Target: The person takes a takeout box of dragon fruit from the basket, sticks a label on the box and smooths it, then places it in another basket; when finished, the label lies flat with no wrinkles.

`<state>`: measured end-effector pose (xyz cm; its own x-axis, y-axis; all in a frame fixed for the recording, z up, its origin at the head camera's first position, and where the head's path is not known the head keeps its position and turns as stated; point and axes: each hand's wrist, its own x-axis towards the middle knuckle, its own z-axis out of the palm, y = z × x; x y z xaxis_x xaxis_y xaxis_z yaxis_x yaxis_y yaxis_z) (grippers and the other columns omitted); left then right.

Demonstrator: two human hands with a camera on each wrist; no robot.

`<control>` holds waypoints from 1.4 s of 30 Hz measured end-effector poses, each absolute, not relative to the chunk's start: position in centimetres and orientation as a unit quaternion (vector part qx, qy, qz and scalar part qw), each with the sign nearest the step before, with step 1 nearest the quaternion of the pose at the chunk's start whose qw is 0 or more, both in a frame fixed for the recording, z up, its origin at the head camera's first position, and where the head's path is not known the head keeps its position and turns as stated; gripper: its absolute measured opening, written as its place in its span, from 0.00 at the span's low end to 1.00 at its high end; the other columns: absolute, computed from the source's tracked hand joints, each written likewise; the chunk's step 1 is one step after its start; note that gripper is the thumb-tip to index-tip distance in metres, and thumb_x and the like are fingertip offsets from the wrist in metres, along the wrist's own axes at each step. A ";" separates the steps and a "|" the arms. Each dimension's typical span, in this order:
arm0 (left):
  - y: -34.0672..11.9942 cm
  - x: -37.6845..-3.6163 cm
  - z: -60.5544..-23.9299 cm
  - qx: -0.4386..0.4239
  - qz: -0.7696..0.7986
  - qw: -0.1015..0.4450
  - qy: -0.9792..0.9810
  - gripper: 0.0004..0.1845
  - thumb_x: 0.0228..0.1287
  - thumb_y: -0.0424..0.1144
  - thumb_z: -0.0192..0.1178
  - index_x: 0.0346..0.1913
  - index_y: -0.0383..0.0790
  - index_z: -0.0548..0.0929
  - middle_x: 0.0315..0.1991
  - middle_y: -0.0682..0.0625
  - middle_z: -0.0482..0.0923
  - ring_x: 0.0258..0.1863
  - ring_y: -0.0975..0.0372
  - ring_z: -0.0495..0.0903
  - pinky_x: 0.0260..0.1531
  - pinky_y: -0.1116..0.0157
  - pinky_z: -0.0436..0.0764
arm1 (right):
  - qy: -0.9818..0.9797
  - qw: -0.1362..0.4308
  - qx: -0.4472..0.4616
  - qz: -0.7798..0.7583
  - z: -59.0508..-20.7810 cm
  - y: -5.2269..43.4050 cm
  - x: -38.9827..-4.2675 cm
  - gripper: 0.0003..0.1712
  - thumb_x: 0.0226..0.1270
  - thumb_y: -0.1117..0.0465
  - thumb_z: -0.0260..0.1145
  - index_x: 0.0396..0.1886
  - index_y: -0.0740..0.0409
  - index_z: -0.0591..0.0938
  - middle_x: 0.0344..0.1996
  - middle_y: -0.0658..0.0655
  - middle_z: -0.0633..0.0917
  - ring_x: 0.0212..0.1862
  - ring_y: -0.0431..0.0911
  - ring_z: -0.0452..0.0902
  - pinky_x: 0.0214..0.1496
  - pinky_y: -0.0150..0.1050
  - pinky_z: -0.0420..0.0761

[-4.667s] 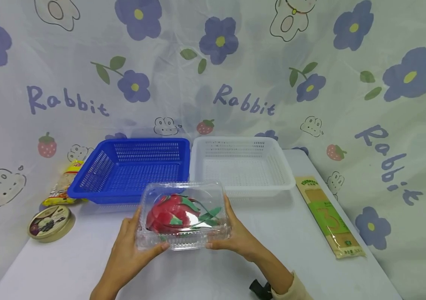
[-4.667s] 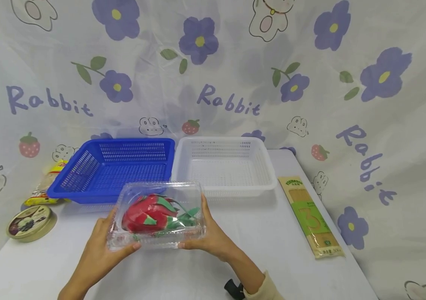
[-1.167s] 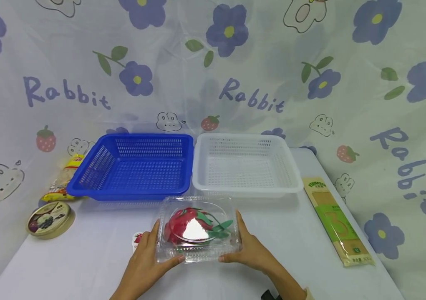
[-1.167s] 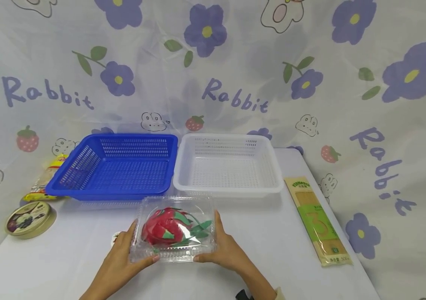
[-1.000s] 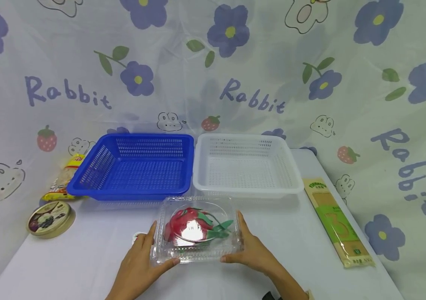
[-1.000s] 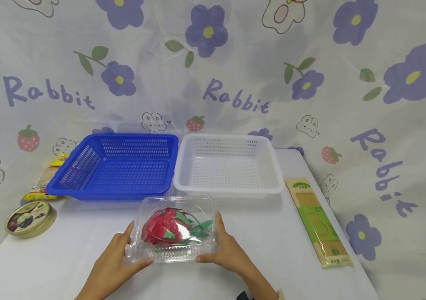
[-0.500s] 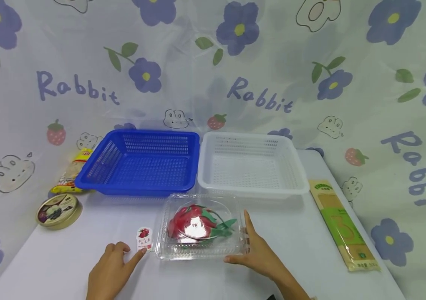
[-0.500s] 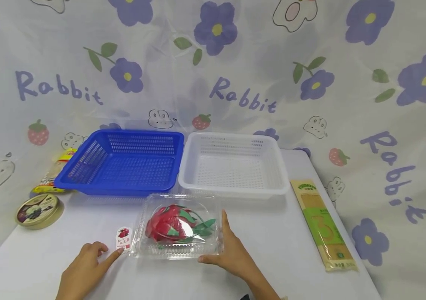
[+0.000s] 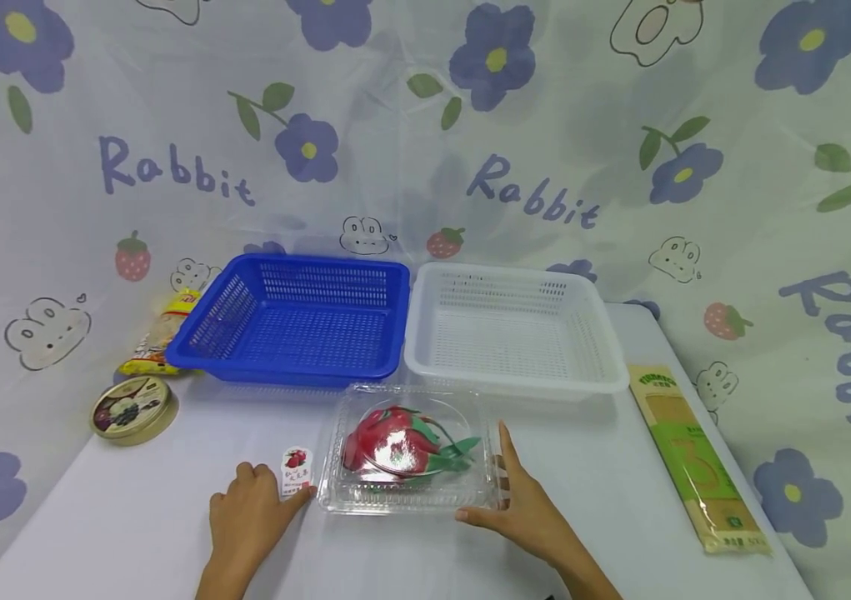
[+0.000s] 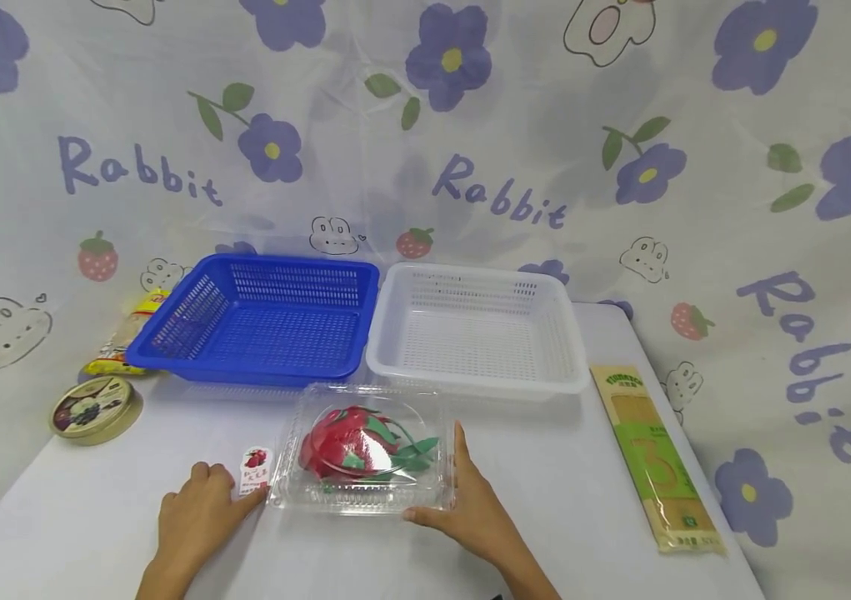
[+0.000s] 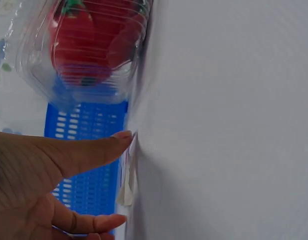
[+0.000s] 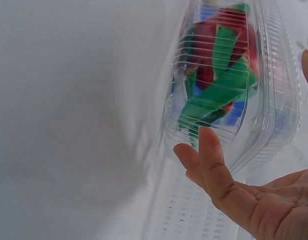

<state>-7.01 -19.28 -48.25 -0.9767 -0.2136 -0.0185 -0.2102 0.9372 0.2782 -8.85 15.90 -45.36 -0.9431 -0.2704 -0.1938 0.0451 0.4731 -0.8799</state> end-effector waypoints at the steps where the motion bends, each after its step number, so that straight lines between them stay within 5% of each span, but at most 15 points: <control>1: -19.3 -7.1 -48.3 0.109 -0.139 0.009 -0.984 0.39 0.50 0.59 0.73 0.34 0.17 0.76 0.29 0.35 0.70 0.25 0.46 0.76 0.27 0.47 0.73 | 0.844 0.155 -0.066 -0.510 -45.4 15.9 -8.9 0.74 0.49 0.49 0.81 0.81 0.47 0.36 0.70 0.74 0.65 0.64 0.69 0.71 0.54 0.58 0.81; 14: -19.9 -6.9 -48.6 0.142 -0.251 -0.016 -0.957 0.24 0.54 0.50 0.71 0.35 0.30 0.79 0.35 0.37 0.73 0.27 0.50 0.77 0.25 0.51 0.75 | 0.845 0.156 -0.060 -0.507 -45.4 16.0 -8.8 0.73 0.50 0.48 0.81 0.81 0.46 0.37 0.71 0.72 0.65 0.65 0.66 0.71 0.53 0.54 0.82; 22: -20.3 -6.8 -48.8 0.145 -0.312 -0.018 -0.939 0.13 0.57 0.41 0.69 0.36 0.35 0.80 0.27 0.51 0.79 0.25 0.59 0.74 0.21 0.61 0.69 | 0.852 0.139 -0.046 -0.504 -44.7 16.2 -8.9 0.72 0.49 0.49 0.81 0.82 0.48 0.40 0.71 0.70 0.65 0.66 0.62 0.72 0.53 0.50 0.82; 33: -20.7 -6.9 -48.2 0.162 -0.367 -0.012 -0.916 0.07 0.60 0.38 0.66 0.33 0.37 0.84 0.26 0.53 0.82 0.24 0.62 0.73 0.22 0.64 0.69 | 0.861 0.120 -0.034 -0.493 -44.2 16.4 -9.1 0.70 0.50 0.48 0.81 0.82 0.45 0.42 0.71 0.70 0.65 0.62 0.62 0.76 0.52 0.53 0.82; 38: -21.0 -6.6 -47.4 0.184 -0.403 0.013 -0.896 0.08 0.61 0.40 0.68 0.31 0.37 0.86 0.25 0.51 0.84 0.21 0.66 0.69 0.22 0.67 0.66 | 0.873 0.075 -0.024 -0.481 -43.8 16.5 -9.2 0.66 0.52 0.46 0.79 0.81 0.45 0.46 0.71 0.68 0.67 0.60 0.62 0.77 0.52 0.54 0.82; 42: -20.9 -6.3 -46.3 0.211 -0.469 0.026 -0.857 0.12 0.63 0.44 0.68 0.32 0.37 0.87 0.26 0.50 0.87 0.24 0.68 0.72 0.26 0.70 0.68 | 0.879 -0.015 -0.030 -0.476 -43.1 16.2 -9.0 0.61 0.56 0.46 0.77 0.81 0.45 0.49 0.71 0.64 0.66 0.67 0.56 0.70 0.59 0.52 0.79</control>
